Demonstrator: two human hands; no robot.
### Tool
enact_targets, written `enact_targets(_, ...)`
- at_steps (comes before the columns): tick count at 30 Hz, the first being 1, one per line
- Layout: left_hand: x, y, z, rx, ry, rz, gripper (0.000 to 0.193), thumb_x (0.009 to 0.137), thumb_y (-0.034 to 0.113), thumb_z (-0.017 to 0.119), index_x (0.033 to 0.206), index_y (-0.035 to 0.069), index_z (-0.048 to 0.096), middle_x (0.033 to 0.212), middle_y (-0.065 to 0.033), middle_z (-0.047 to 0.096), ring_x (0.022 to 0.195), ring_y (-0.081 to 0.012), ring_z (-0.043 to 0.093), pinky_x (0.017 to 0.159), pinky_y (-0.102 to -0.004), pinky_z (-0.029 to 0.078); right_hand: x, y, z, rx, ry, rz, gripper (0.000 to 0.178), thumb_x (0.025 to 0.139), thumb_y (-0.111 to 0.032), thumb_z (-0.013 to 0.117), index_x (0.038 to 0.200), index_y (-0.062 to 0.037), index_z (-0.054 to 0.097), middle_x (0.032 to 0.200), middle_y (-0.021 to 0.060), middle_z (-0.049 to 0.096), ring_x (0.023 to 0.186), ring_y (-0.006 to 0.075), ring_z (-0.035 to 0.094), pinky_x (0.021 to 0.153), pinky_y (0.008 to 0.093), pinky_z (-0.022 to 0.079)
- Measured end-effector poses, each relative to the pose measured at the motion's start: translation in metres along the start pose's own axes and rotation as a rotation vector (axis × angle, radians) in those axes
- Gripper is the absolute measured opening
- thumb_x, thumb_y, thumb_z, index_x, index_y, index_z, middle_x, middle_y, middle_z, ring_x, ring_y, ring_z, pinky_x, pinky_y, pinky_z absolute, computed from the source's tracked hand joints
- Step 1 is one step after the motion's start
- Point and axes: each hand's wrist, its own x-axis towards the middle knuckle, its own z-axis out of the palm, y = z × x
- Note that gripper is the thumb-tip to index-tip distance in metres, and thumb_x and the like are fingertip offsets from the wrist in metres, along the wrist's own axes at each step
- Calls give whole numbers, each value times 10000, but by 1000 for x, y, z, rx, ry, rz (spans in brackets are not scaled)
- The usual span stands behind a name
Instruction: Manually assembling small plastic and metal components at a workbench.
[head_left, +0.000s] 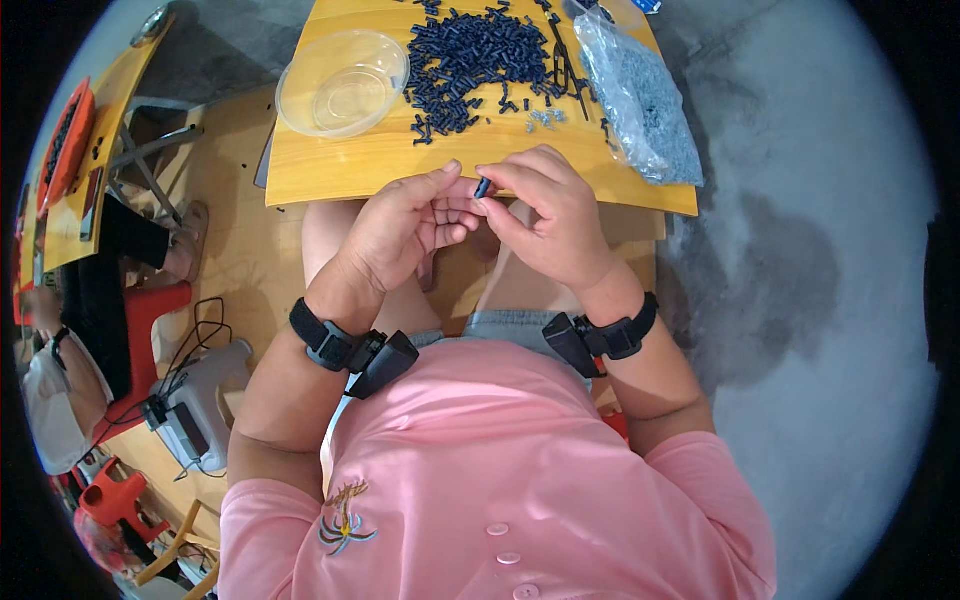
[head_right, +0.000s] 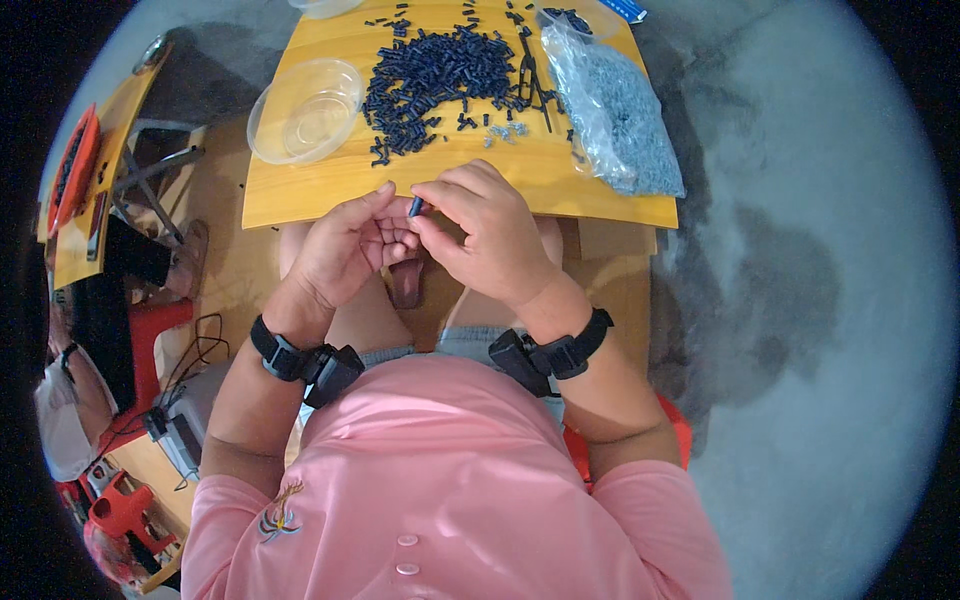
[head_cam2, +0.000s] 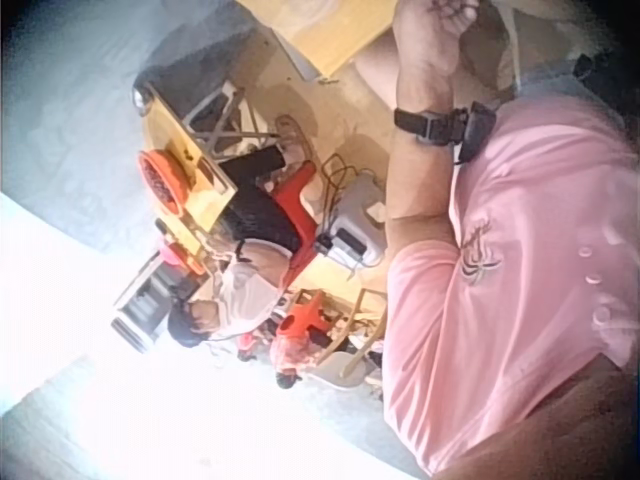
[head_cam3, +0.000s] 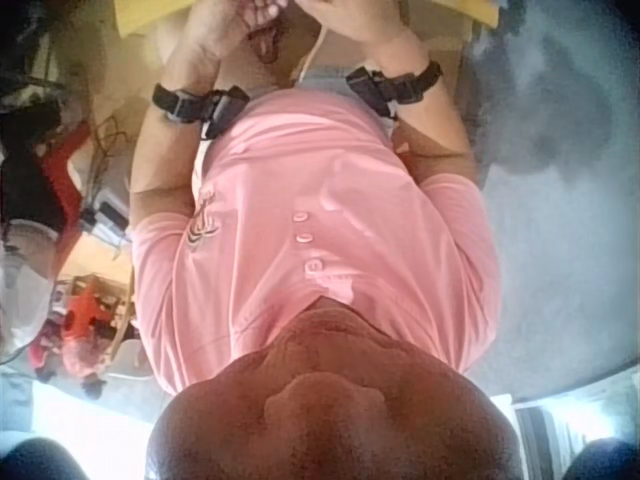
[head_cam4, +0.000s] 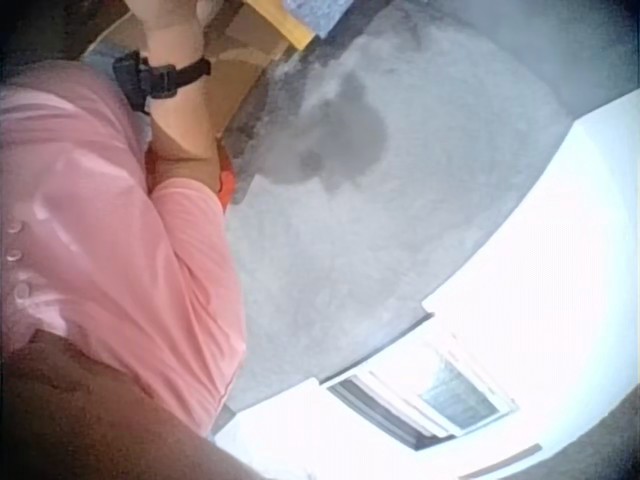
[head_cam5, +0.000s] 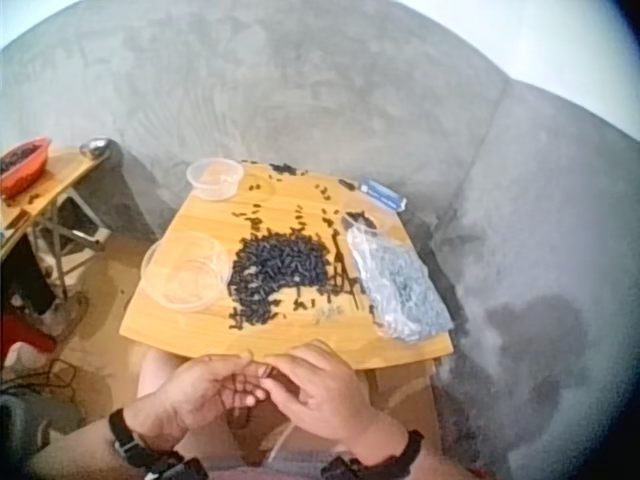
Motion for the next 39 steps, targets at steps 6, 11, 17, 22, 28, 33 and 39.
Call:
enact_targets(6,-3,-1,1,80,-63,56,234,912,185,520,996,-12,615,853,-78,649,754,-138,615,665,-227,504,-6,-2,0,88,-11,100,252,708,-46,680,953,-3,638,809,104,599,761,262,566,682,332,458)
enact_targets(11,-3,-4,1,116,-53,64,197,855,173,630,966,13,660,846,-37,658,742,-78,596,658,-194,478,-9,-1,2,145,-35,143,271,705,-27,688,973,-20,645,815,103,601,767,247,570,686,323,465)
enact_targets(17,0,-6,4,175,14,56,174,844,149,639,956,18,665,830,-34,658,724,-77,598,652,-182,474,-10,-2,-4,67,-10,105,264,687,-25,690,946,-16,644,806,108,590,761,261,560,674,333,463)
enact_targets(22,3,-14,0,176,47,47,160,853,114,621,965,3,652,823,-49,658,712,-92,611,646,-190,496,-12,1,-3,32,-1,35,256,670,-33,688,921,-14,643,802,105,587,746,275,547,663,353,461)
enact_targets(28,3,-15,3,208,127,18,162,810,136,688,922,20,672,788,-11,646,668,-52,557,608,-161,444,-18,3,-3,3,-21,46,254,682,-58,681,931,-20,649,819,96,589,758,270,548,659,355,464)
enact_targets(33,5,-19,2,192,125,44,143,813,121,679,906,12,670,776,-13,644,636,-48,535,580,-161,431,-20,0,-4,-15,-48,75,249,691,-66,676,936,-26,654,837,93,589,768,269,552,667,351,468)
enact_targets(39,0,-16,0,219,149,52,126,814,100,665,890,0,666,760,-21,644,633,-51,537,574,-160,427,-22,22,-12,5,-48,154,218,699,-118,682,891,-17,661,839,121,611,801,293,573,704,384,472)
